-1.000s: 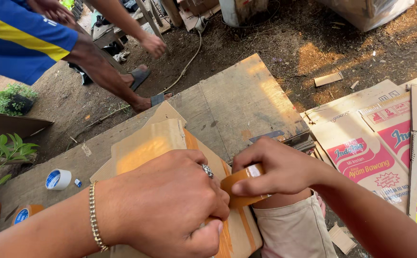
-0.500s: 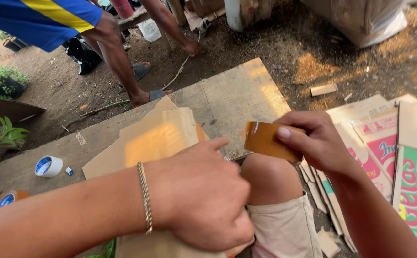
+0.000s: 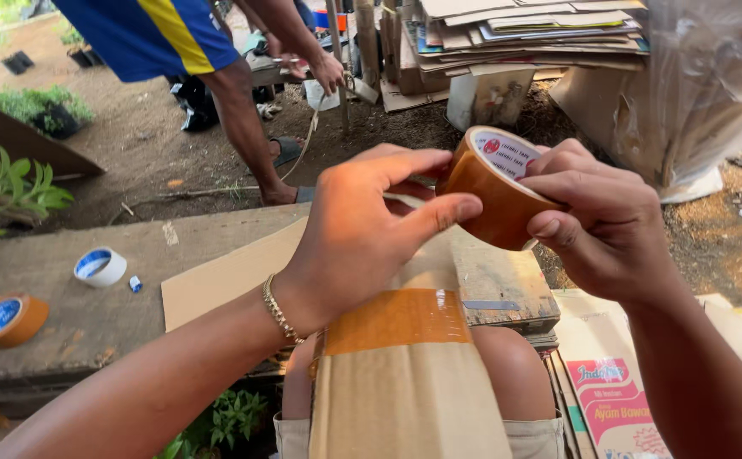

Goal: The person cuts a piece of cardboard with a knife, folds it, and then tapes it to a larger cardboard box. They repeat the taping process to secure the cardboard piece to the box.

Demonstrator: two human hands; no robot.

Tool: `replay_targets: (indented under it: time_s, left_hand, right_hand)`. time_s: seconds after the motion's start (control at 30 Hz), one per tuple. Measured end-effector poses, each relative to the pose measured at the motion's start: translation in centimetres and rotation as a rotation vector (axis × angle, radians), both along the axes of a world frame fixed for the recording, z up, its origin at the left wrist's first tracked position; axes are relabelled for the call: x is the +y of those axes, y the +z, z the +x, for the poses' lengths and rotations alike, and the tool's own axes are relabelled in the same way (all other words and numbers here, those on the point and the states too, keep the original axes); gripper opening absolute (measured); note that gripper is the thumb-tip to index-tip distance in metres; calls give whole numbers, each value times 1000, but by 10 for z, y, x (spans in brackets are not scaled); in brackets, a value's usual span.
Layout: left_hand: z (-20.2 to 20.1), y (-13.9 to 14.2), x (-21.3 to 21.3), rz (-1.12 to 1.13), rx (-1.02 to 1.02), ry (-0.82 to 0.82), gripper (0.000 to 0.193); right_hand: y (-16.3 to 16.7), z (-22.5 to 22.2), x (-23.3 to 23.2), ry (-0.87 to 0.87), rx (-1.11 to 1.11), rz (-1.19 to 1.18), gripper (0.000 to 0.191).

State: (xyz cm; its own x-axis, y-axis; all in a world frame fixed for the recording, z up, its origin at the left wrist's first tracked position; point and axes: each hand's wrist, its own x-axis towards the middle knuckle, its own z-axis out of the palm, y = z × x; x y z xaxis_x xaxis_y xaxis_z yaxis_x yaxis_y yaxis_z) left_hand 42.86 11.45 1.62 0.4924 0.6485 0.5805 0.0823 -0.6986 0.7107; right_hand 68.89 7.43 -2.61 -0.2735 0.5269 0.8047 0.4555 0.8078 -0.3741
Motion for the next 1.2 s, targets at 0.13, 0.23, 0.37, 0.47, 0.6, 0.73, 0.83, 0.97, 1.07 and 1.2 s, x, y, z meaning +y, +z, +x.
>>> replay_targets:
  time_s: [0.13,0.23,0.37,0.47,0.6,0.73,0.83,0.97,1.07,1.2]
  left_hand:
    - [-19,1,11,98,-85,77,40]
    - [-32,0,26,53,-141,96,32]
    - [-51,-4,46,-101,-221,82,23]
    - [-65,-6,65,-202,-251,-31,21]
    - [-81,-14,83,-339,-203,-73,21]
    - [-92,-27,91,-459,-330,-232,21]
    - [-98,-35,87,-542,-389,-259,24]
    - [-103,-44,77,-709,-470,-295,26]
    - [-113,-47,81,-874,-556,-440,28]
    - [-126,-54,91,-856,-559,-524,26]
  right_hand:
    - [21,-23,15,11,-101,-3,32]
    - [33,-40,33,-8,-157,-10,31]
    - [44,-61,54,-28,-237,8,36]
    - [51,-71,63,-50,-271,6,45]
    - [62,-87,61,37,-163,-73,61]
    - [73,-108,53,75,-31,-178,78]
    - [75,-120,55,101,-118,-96,82]
    - [60,-130,69,276,-73,-198,75]
    - [53,-127,79,340,-19,-236,73]
    - [51,-123,85,313,-67,-212,75]
